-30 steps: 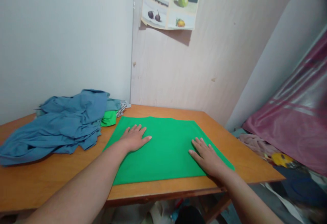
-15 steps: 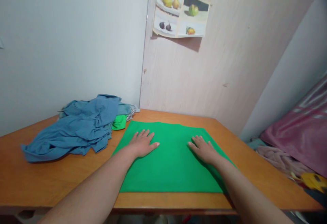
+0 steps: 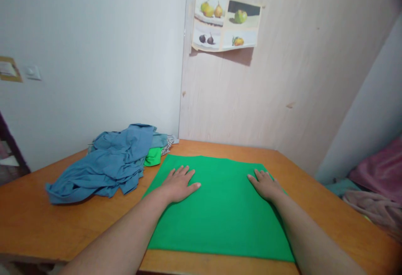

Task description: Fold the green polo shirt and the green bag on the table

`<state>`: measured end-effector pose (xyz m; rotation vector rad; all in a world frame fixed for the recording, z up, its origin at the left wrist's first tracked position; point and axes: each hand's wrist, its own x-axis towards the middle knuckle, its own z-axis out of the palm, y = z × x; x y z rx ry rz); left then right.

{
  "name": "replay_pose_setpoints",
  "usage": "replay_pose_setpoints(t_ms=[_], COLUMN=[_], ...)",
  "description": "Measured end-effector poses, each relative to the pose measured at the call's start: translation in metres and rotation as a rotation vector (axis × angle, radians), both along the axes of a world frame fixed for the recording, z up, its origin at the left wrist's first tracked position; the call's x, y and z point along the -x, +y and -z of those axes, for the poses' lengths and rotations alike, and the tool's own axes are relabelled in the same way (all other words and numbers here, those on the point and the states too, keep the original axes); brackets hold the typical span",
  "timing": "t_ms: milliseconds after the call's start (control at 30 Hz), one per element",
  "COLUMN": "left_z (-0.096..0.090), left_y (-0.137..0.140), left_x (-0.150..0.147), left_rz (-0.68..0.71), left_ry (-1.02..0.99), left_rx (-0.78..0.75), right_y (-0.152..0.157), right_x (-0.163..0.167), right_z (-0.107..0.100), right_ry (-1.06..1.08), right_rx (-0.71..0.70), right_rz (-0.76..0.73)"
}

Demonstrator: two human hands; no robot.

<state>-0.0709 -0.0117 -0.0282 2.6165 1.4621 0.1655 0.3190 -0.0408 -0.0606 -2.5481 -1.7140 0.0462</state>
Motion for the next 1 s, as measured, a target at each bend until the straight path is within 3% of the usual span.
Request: replay_pose_setpoints(t_ms=[367, 467, 600, 733, 867, 1000], left_z=[-0.01, -0.016, -0.011, -0.003, -0.002, -0.002], left_y=[-0.004, -0.007, -0.019, -0.026, -0.014, 0.011], left_x=[-0.01, -0.036, -0.089, -0.121, -0.109, -0.073], left_rz=[-0.065, -0.067, 0.128, 0.203, 0.184, 0.042], left_ry=[0.076, 0.075, -0.003, -0.02, -0.029, -0.009], left_rx=[0.03, 0.018, 0.025, 0.054, 0.07, 0.057], right_y=[0.004, 0.005, 0.004, 0.005, 0.008, 0.011], right_x=[0.005, 0.006, 0.007, 0.004, -0.001, -0.006], right_z=[0.002, 0.001, 0.001, 0.005, 0.012, 0.018], right_ry=[0.039, 0.053, 0.065, 0.06, 0.048, 0.044], right_rx=[-0.012, -0.02, -0.023, -0.029, -0.052, -0.082], right_rz=[0.005, 0.006, 0.0, -0.006, -0.019, -0.034])
